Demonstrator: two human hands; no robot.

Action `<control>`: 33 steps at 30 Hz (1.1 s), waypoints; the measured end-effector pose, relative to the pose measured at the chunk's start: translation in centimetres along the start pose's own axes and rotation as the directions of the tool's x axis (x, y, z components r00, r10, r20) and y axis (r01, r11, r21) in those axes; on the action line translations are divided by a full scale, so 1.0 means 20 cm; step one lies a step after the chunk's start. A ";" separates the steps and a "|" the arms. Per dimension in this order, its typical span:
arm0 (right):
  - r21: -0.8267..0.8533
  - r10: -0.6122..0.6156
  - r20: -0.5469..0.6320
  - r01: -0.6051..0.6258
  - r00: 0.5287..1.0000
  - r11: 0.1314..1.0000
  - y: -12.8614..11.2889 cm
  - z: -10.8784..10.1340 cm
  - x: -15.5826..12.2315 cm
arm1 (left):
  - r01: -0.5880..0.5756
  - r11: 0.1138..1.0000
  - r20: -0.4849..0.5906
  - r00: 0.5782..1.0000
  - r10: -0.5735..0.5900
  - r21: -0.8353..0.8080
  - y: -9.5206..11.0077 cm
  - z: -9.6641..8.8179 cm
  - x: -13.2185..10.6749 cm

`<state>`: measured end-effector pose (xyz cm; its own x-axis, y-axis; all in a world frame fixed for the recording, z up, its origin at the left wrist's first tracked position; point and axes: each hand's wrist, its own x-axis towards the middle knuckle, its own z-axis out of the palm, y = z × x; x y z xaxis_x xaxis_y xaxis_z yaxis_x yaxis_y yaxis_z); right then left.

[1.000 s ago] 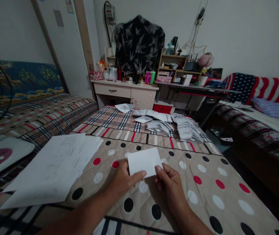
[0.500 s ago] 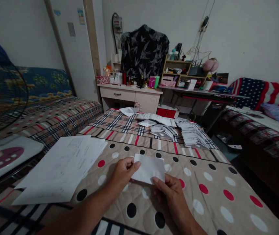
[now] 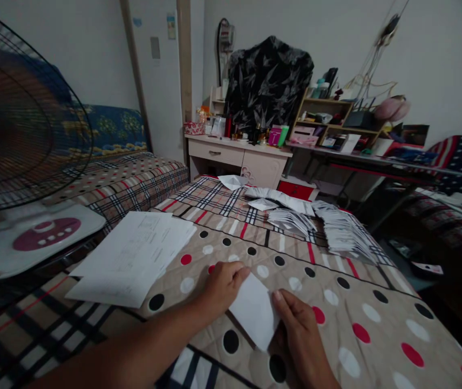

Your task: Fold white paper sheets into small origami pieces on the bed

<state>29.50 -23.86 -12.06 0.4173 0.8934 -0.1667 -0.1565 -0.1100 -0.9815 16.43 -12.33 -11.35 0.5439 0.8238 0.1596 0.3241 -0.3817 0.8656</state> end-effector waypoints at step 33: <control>-0.011 -0.253 -0.118 0.253 0.960 0.967 -0.08 -0.06 0.06 | 0.039 0.756 -0.118 0.981 -0.152 -0.653 0.00 0.01 0.03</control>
<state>31.40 -23.13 -10.87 0.5462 0.8341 0.0770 -0.0357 0.1150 -0.9927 16.90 -11.93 -11.45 0.3931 0.9159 0.0811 -0.2396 0.0170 0.9707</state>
